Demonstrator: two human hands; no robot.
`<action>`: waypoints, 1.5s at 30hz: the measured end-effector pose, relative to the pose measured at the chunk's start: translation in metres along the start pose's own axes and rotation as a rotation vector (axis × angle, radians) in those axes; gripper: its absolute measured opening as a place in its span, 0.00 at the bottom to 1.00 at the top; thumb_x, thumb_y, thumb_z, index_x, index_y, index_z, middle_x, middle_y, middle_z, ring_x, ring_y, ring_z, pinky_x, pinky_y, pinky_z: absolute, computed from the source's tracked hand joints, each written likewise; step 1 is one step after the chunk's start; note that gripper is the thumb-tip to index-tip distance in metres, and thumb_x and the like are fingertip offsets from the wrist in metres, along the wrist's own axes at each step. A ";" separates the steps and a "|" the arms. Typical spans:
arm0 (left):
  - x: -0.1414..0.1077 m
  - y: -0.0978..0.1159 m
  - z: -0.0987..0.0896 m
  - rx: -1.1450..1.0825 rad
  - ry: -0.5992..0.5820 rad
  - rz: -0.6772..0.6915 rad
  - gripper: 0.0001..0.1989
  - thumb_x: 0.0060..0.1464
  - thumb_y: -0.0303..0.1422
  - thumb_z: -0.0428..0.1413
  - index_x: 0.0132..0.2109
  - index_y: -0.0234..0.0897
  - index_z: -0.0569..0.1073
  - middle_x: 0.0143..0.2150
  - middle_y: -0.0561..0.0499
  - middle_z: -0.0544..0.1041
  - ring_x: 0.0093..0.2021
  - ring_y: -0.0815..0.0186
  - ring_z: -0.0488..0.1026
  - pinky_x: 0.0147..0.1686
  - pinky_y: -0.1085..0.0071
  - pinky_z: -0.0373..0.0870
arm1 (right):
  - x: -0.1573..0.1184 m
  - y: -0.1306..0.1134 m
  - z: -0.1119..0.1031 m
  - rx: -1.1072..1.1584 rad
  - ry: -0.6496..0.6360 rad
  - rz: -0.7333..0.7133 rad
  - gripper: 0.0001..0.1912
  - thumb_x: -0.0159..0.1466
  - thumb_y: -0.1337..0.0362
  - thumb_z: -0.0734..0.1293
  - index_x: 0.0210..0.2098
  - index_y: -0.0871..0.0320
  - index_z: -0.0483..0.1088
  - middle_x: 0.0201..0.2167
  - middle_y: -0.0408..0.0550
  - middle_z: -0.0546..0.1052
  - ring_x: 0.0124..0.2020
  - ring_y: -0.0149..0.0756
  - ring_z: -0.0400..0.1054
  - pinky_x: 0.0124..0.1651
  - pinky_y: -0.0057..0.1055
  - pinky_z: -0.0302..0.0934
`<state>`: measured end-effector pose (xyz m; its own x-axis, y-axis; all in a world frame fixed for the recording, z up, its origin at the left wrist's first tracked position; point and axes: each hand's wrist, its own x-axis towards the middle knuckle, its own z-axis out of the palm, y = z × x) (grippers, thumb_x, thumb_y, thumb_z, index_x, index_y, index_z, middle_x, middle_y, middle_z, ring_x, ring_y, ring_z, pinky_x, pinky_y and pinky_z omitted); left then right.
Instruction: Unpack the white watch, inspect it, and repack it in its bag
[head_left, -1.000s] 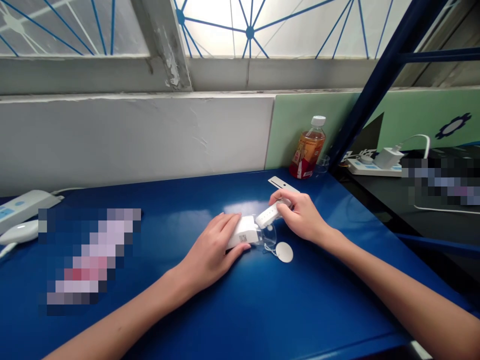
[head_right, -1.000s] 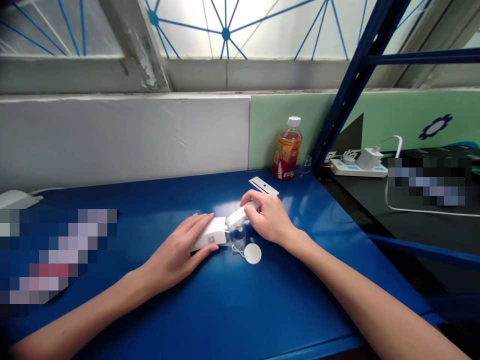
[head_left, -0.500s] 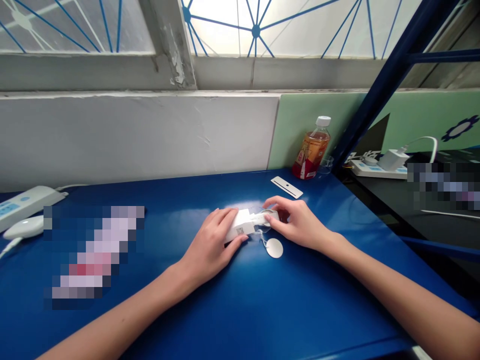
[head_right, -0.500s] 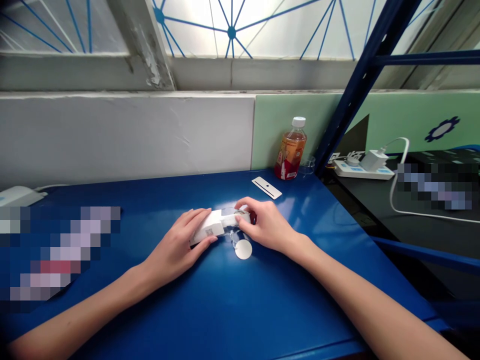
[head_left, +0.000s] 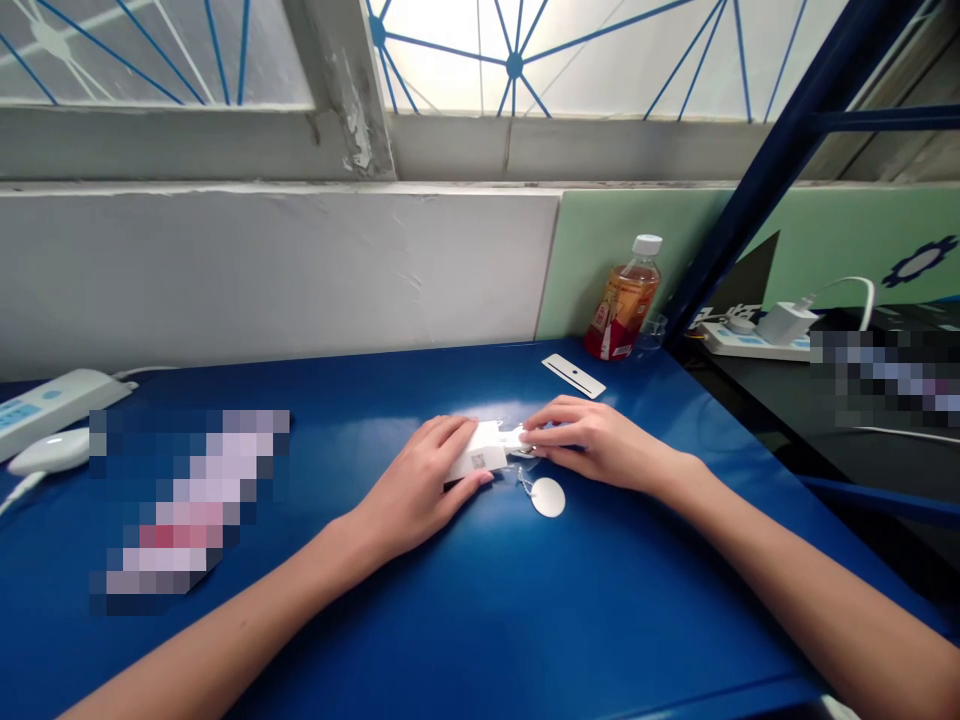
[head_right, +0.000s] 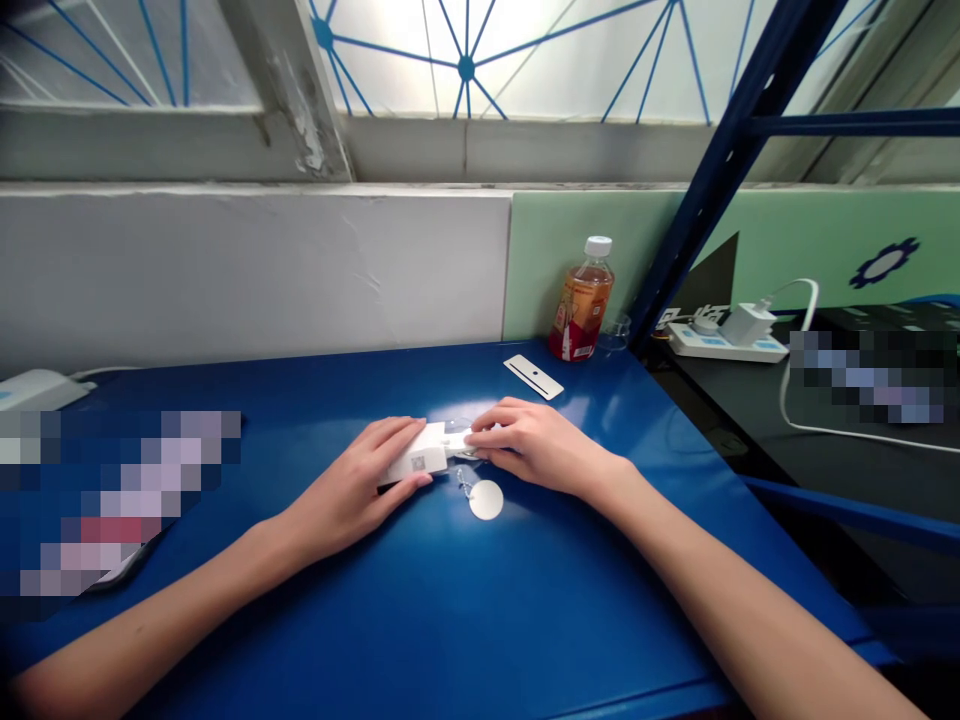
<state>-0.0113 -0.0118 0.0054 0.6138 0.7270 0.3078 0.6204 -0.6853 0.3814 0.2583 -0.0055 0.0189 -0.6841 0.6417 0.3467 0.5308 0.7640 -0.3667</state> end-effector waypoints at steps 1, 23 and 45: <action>0.000 0.000 0.000 0.000 -0.001 0.000 0.21 0.64 0.42 0.51 0.60 0.38 0.66 0.58 0.40 0.71 0.58 0.50 0.67 0.56 0.52 0.67 | 0.000 -0.001 0.002 0.013 0.005 0.000 0.13 0.69 0.65 0.62 0.48 0.51 0.77 0.46 0.52 0.79 0.46 0.43 0.72 0.47 0.42 0.67; -0.001 0.002 0.004 0.026 0.017 -0.004 0.21 0.63 0.42 0.52 0.59 0.38 0.67 0.58 0.39 0.71 0.59 0.49 0.67 0.57 0.50 0.66 | 0.002 -0.023 0.006 -0.039 -0.002 0.178 0.16 0.61 0.72 0.60 0.43 0.57 0.76 0.47 0.52 0.79 0.49 0.44 0.73 0.50 0.38 0.68; -0.003 0.001 0.006 0.231 -0.193 0.007 0.32 0.67 0.48 0.41 0.68 0.29 0.54 0.70 0.36 0.56 0.70 0.49 0.49 0.66 0.49 0.51 | 0.002 -0.033 0.019 0.180 0.040 0.284 0.28 0.64 0.69 0.59 0.64 0.65 0.59 0.59 0.61 0.71 0.60 0.46 0.66 0.60 0.45 0.63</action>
<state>-0.0094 -0.0149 -0.0004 0.6862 0.7158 0.1295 0.6969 -0.6980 0.1649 0.2299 -0.0305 0.0156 -0.4998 0.8320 0.2408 0.5981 0.5326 -0.5988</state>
